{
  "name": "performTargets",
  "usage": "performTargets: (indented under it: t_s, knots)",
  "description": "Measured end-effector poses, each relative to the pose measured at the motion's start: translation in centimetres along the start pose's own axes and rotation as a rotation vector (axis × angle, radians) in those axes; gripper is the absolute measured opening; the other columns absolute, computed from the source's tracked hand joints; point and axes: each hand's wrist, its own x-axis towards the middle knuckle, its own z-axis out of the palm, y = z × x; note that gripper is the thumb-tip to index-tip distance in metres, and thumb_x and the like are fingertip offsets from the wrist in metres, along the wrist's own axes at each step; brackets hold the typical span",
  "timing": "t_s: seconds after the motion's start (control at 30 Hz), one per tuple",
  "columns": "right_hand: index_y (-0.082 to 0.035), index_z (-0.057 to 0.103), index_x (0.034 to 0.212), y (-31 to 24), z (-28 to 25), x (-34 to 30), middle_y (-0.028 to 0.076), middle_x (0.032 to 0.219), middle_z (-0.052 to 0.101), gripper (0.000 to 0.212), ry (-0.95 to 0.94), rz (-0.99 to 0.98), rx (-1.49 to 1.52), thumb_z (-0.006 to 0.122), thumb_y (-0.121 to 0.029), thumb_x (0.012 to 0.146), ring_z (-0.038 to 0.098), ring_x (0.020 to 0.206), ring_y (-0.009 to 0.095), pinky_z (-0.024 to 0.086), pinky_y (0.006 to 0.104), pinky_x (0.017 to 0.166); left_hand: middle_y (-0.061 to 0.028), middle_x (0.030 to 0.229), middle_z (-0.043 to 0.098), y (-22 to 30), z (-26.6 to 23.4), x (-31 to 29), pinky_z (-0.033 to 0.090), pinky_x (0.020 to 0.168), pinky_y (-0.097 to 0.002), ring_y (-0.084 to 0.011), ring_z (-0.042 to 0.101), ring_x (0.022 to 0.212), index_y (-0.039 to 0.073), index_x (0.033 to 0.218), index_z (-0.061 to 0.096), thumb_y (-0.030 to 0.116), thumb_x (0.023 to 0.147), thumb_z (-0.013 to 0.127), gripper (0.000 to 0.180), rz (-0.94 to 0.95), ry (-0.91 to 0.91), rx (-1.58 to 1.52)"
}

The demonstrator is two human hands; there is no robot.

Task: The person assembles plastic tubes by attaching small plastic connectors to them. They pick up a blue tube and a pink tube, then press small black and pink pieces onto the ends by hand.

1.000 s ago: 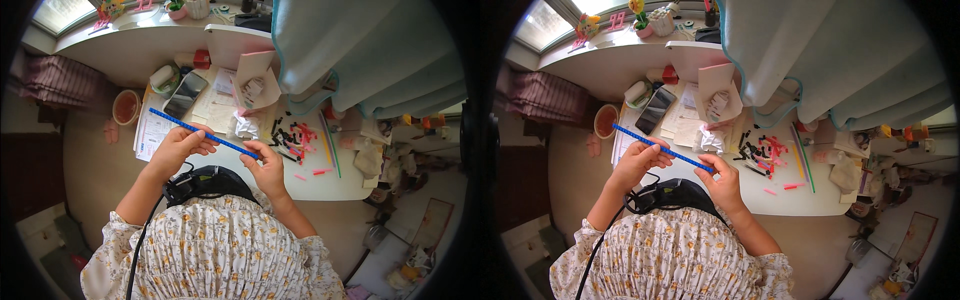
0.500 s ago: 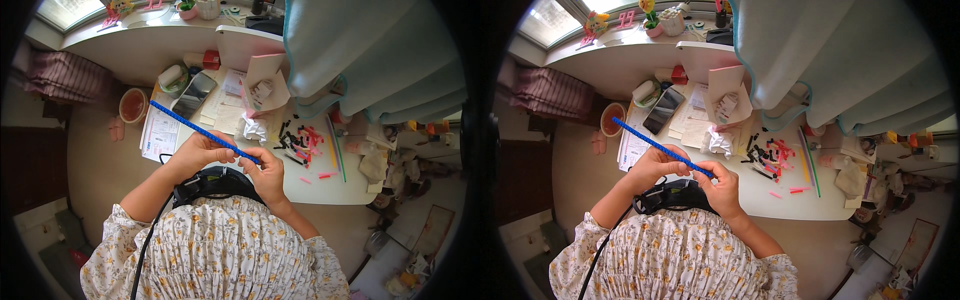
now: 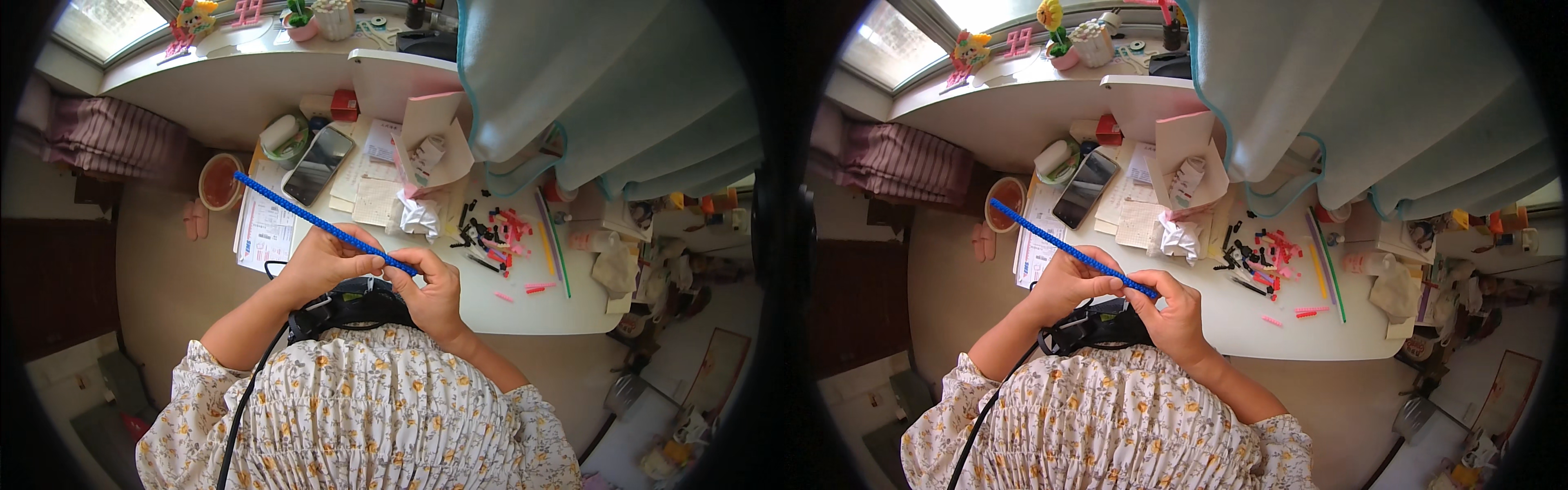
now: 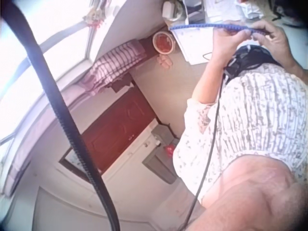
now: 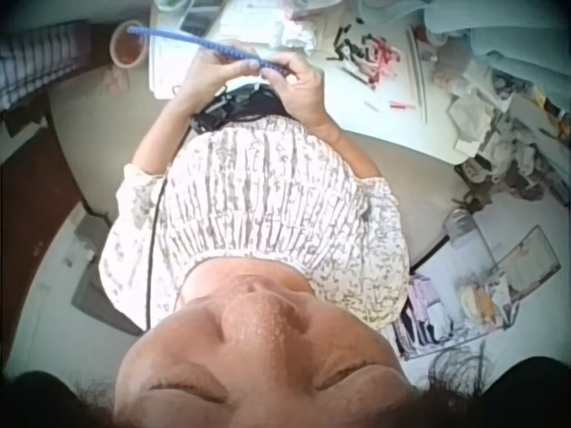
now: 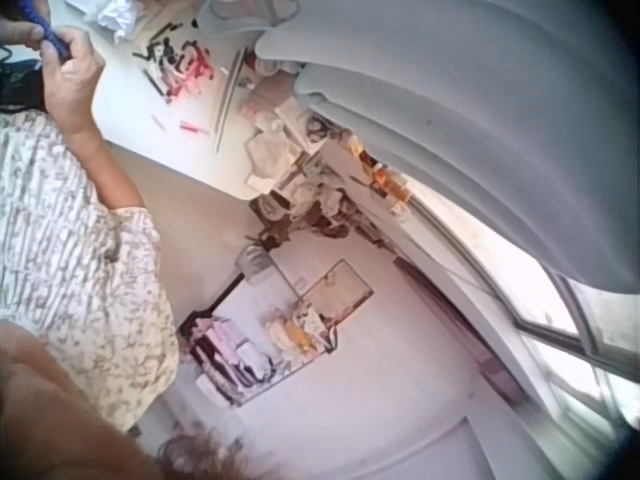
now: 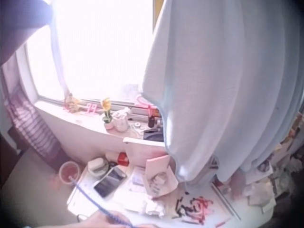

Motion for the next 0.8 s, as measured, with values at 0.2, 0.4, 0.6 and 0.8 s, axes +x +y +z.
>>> performTargets:
  t_s: [0.2, 0.4, 0.6, 0.8]
  knots:
    - [0.002, 0.058, 0.094, 0.2, 0.0, -0.1, 0.007, 0.076, 0.064, 0.017, -0.017, 0.079, 0.111, 0.062, -0.008, 0.081, 0.059, 0.065, 0.010, 0.048, 0.0219, 0.060, -0.0088, 0.078, 0.063, 0.0, -0.2, 0.2, 0.050, 0.069, -0.0256, -0.0143, 0.062, 0.073, -0.003, 0.086, 0.057, 0.006, 0.074, 0.068, 0.019, -0.037, 0.014, -0.026]
    - [0.002, 0.056, 0.097, 0.4, -0.2, -0.3, 0.008, 0.074, 0.062, 0.015, -0.040, 0.216, 0.223, 0.056, -0.007, 0.085, 0.056, 0.061, 0.009, 0.046, 0.0192, 0.054, -0.0075, 0.080, 0.063, -0.2, -0.5, 0.1, 0.048, 0.072, -0.0253, -0.0138, 0.060, 0.078, -0.001, 0.089, 0.058, 0.007, 0.075, 0.067, 0.019, -0.060, 0.020, -0.060]
    - [0.002, 0.057, 0.096, 1.1, -0.2, -0.6, 0.007, 0.072, 0.063, 0.015, -0.036, 0.246, 0.288, 0.056, -0.007, 0.085, 0.055, 0.057, 0.007, 0.045, 0.0191, 0.052, -0.0072, 0.080, 0.062, 0.1, 0.2, 0.3, 0.048, 0.071, -0.0250, -0.0133, 0.060, 0.076, -0.002, 0.086, 0.058, 0.004, 0.074, 0.066, 0.015, -0.075, 0.027, 0.113]
    - [0.003, 0.057, 0.093, 1.4, 0.0, -0.5, 0.004, 0.070, 0.062, 0.013, -0.085, 0.259, 0.348, 0.054, -0.007, 0.086, 0.054, 0.054, 0.005, 0.044, 0.0187, 0.049, -0.0088, 0.077, 0.062, -0.5, -0.3, -0.2, 0.050, 0.067, -0.0256, -0.0147, 0.060, 0.071, -0.002, 0.081, 0.058, 0.007, 0.073, 0.068, 0.015, -0.074, 0.108, 0.087]
